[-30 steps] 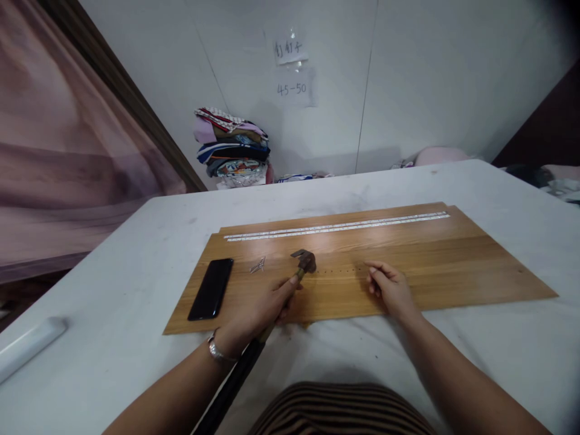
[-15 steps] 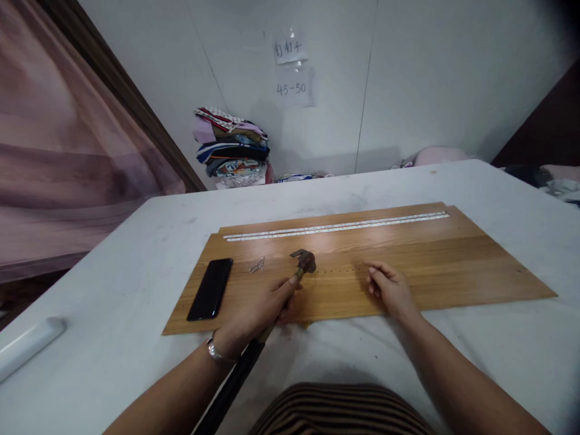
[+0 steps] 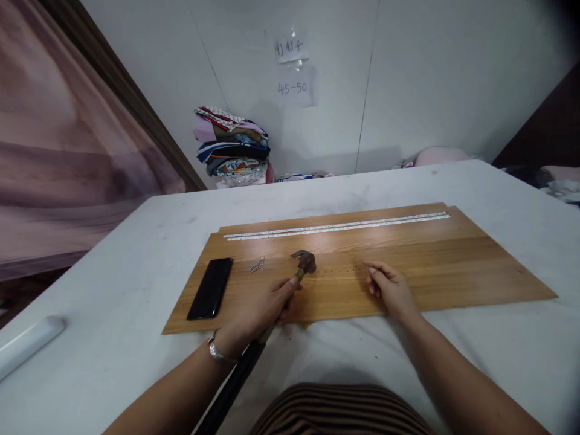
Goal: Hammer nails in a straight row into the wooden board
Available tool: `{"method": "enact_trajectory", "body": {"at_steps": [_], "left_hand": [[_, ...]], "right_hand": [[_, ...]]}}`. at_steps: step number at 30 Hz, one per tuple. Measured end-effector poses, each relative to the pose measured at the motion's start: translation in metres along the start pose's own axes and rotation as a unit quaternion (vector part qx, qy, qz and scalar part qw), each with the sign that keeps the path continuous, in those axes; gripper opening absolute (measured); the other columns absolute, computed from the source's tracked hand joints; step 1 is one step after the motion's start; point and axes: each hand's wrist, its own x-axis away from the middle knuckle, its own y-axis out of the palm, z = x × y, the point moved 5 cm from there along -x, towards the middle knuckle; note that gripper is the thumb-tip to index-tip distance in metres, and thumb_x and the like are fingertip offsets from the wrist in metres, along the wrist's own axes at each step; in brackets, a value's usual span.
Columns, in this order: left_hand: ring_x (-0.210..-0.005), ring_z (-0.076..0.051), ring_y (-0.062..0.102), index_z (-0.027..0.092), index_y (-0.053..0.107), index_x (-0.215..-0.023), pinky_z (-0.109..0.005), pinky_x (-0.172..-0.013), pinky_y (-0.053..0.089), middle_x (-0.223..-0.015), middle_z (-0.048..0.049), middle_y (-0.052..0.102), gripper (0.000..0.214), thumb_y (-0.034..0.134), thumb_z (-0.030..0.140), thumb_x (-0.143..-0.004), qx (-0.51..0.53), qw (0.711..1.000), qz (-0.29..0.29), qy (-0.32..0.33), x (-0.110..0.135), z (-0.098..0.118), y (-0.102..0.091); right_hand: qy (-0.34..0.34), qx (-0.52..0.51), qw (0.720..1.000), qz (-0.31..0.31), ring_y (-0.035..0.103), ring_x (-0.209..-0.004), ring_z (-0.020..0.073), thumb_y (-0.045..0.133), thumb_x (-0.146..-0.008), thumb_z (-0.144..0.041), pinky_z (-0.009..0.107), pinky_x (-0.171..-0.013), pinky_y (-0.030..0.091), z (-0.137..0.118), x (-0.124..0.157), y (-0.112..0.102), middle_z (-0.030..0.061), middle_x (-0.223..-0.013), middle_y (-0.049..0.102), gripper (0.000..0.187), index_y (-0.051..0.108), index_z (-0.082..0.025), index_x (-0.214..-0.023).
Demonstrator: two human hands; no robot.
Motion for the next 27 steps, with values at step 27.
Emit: {"method": "enact_trajectory", "body": {"at_steps": [27], "left_hand": [[-0.047, -0.009, 0.037, 0.012, 0.057, -0.103, -0.023, -0.044, 0.028, -0.057, 0.0049, 0.042, 0.068, 0.038, 0.074, -0.082, -0.010, 1.000, 0.003, 0.012, -0.0001, 0.0023, -0.0013]], "right_hand": [[0.001, -0.002, 1.000, -0.004, 0.047, -0.040, 0.0092, 0.072, -0.065, -0.047, 0.021, -0.039, 0.032, -0.0004, 0.0003, 0.0000, -0.0035, -0.053, 0.057, 0.035, 0.070, -0.019, -0.086]]}}
